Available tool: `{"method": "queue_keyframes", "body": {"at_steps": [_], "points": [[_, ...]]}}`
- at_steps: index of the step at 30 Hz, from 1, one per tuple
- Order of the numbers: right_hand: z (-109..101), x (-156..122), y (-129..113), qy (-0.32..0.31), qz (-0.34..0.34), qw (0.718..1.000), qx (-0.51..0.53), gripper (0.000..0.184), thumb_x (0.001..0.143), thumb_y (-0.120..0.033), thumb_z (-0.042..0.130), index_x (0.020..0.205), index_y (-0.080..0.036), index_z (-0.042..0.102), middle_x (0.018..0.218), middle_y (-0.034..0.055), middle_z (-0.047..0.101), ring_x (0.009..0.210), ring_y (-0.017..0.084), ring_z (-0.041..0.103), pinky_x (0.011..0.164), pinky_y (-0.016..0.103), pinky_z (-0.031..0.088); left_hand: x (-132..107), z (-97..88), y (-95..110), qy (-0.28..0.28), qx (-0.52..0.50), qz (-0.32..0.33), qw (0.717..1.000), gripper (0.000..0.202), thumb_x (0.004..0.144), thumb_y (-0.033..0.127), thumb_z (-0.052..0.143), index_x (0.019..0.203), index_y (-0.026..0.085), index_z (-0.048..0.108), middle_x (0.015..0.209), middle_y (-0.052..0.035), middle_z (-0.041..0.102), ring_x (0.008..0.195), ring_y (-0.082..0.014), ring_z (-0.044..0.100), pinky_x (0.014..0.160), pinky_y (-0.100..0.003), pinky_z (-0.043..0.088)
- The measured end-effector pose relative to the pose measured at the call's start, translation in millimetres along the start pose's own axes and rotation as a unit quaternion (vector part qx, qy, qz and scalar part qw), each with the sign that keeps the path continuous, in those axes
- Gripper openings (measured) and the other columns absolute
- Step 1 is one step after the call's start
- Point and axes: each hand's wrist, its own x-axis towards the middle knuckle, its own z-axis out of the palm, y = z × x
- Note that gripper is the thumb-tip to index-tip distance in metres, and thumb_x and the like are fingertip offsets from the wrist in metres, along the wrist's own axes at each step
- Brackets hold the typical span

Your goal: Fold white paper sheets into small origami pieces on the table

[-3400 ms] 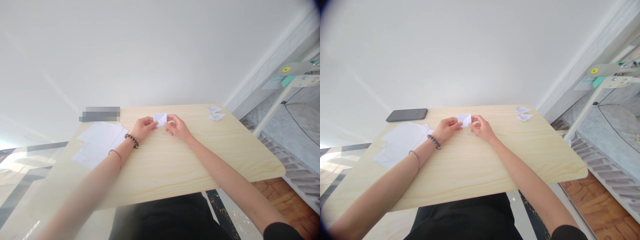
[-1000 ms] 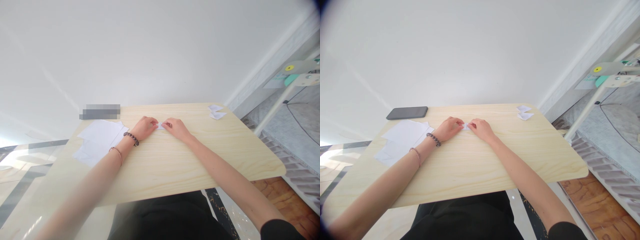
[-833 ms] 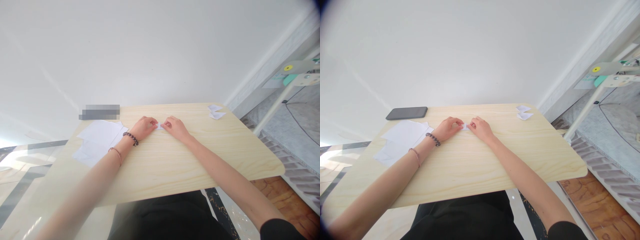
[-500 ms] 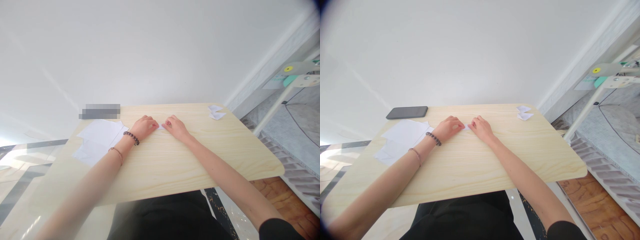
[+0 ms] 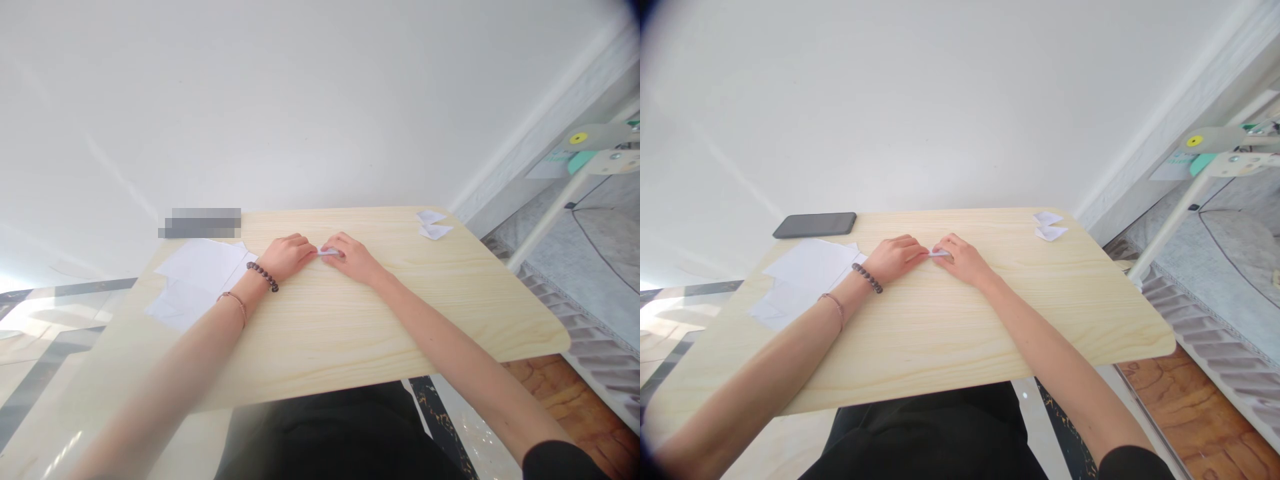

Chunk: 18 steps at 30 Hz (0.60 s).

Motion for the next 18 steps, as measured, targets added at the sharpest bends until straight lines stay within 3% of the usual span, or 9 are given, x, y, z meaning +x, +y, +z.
{"method": "queue_keyframes", "body": {"at_steps": [6,11,18], "points": [[-0.8,1.7,1.3,0.006,-0.023,0.999,-0.047,0.022,0.084,-0.028,0.042,0.093,-0.021,0.061,0.094,0.0047,0.058,0.086,0.015,0.053,0.076,0.027,0.041,-1.5,0.4,0.6,0.028,0.015,0.006,0.999,0.026,0.087,0.029,0.036,0.091,0.021,0.06,0.082,-0.0042,0.063,0.08,-0.0151,0.055,0.061,-0.025,0.039],[-0.8,1.6,-0.4,0.017,-0.022,0.998,-0.061,0.026,0.085,-0.034,0.04,0.089,-0.021,0.063,0.091,0.004,0.061,0.081,0.014,0.055,0.073,0.026,0.041,-0.9,-0.6,2.4,0.05,-0.011,0.016,0.999,0.023,0.085,0.028,0.039,0.09,0.022,0.06,0.09,-0.0034,0.064,0.086,-0.0149,0.056,0.068,-0.025,0.04],[0.8,0.3,-6.0,0.02,-0.013,0.995,-0.093,0.025,0.086,-0.033,0.038,0.09,-0.022,0.06,0.09,0.0024,0.062,0.08,0.013,0.056,0.07,0.024,0.039,1.7,-2.0,5.4,0.069,0.001,0.041,0.997,0.023,0.085,0.025,0.038,0.084,0.018,0.06,0.081,-0.0047,0.062,0.082,-0.0149,0.055,0.071,-0.027,0.04]]}}
